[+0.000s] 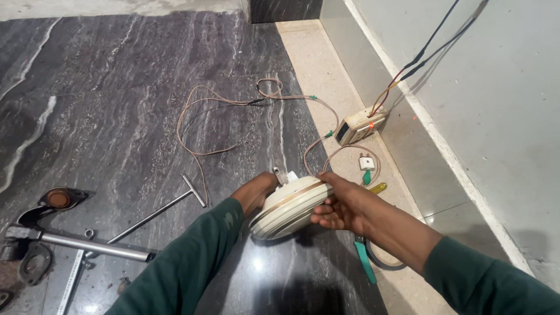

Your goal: The person connects wires to a ceiling light fixture using a yellow-handled screwdriver. They tighten terminal screws and adjust the internal wiring while the fixture rests on the floor.

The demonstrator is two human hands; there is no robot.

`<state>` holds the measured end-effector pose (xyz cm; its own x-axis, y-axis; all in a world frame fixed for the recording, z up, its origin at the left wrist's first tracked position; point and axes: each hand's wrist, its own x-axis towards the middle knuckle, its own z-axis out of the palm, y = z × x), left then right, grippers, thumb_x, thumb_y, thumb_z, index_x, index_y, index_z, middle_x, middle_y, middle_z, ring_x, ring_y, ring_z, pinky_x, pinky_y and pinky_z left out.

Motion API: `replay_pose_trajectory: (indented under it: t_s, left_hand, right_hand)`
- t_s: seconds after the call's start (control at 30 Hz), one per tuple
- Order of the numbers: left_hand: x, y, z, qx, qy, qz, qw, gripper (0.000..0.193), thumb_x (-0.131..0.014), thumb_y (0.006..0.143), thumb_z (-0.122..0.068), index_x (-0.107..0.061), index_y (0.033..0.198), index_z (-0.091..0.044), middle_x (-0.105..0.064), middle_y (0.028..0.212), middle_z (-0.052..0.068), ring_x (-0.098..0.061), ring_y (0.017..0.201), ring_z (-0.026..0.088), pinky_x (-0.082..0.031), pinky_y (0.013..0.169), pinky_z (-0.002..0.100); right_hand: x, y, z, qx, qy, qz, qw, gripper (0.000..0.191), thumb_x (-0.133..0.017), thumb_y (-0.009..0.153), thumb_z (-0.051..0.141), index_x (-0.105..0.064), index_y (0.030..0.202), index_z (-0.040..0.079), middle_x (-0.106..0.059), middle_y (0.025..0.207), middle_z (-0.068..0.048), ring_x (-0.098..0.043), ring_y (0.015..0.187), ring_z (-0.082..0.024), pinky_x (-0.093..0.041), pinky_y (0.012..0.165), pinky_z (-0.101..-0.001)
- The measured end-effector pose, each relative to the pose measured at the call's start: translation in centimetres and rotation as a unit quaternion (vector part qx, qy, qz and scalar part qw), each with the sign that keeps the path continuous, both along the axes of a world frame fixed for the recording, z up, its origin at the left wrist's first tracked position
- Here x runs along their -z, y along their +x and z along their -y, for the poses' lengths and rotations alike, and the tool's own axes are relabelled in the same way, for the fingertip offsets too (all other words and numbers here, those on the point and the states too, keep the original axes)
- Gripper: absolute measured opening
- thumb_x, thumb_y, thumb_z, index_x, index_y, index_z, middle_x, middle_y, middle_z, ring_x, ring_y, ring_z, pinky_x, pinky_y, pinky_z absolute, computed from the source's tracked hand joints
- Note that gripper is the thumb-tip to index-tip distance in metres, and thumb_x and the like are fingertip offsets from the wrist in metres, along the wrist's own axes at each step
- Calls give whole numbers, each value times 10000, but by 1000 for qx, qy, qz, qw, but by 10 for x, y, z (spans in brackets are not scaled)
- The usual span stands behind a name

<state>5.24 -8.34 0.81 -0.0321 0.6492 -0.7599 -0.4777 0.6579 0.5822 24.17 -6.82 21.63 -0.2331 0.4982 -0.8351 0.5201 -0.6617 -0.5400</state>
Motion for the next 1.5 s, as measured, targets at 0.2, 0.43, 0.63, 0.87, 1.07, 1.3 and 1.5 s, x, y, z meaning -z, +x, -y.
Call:
replay_pose_trajectory:
  t_s: [0.2,0.43,0.63,0.87,1.07,1.3,1.5]
  left_hand:
    - [-16,7,-7,-28,-31,-26,999,378,-433,1022,-217,-686,1145,35,-728,1059,240,-692,839,366,-523,749,637]
    - [-25,6,-4,-30,16,-30,999,342,-503,1014,-201,-678,1126,70,-708,1026,255,-679,801,344,-539,726,567]
    - [-14,8,-8,-22,42,-65,997,353,-459,991,-92,-663,1174,131,-700,1078,291,-694,808,337,-564,662,526]
    - [-33,11,-17,3,32,-140,990,393,-469,1003,-62,-508,1285,209,-643,1172,328,-707,969,388,-561,784,566]
    - [-40,24,-5,55,59,-131,988,418,-473,947,-111,-593,1231,170,-701,1175,312,-712,1013,391,-549,802,490]
    - [-25,31,-6,71,6,-119,990,404,-442,984,-159,-614,1203,134,-690,1131,281,-707,981,373,-509,872,545]
    - [-13,35,-4,92,6,-195,976,338,-561,979,-156,-642,1171,111,-711,1111,239,-714,945,336,-531,832,517]
  right_hand:
    - [-3,9,6,-18,144,48,988,675,-557,938,654,-557,878,-18,-638,673,-138,-697,590,-279,-535,493,-363]
    - [12,13,7,-188,663,154,708,640,-520,1034,579,-614,961,-50,-610,838,-212,-652,820,-415,-505,672,-490]
    - [24,16,5,-276,693,-87,660,435,-308,1092,259,-614,914,5,-616,823,-187,-625,724,-364,-495,705,-474]
    - [26,32,-7,-321,702,-112,626,325,-375,1031,191,-520,814,-3,-524,728,-198,-566,619,-375,-451,606,-495]
    - [26,49,-7,-386,689,-100,605,353,-450,967,235,-518,691,26,-508,611,-155,-555,523,-350,-438,517,-491]
    - [22,45,-4,-338,691,-66,635,374,-461,985,249,-523,706,7,-533,638,-168,-567,548,-364,-437,535,-489]
    - [21,46,10,-304,674,-20,673,398,-392,1018,249,-577,740,32,-562,665,-143,-575,566,-311,-449,575,-469]
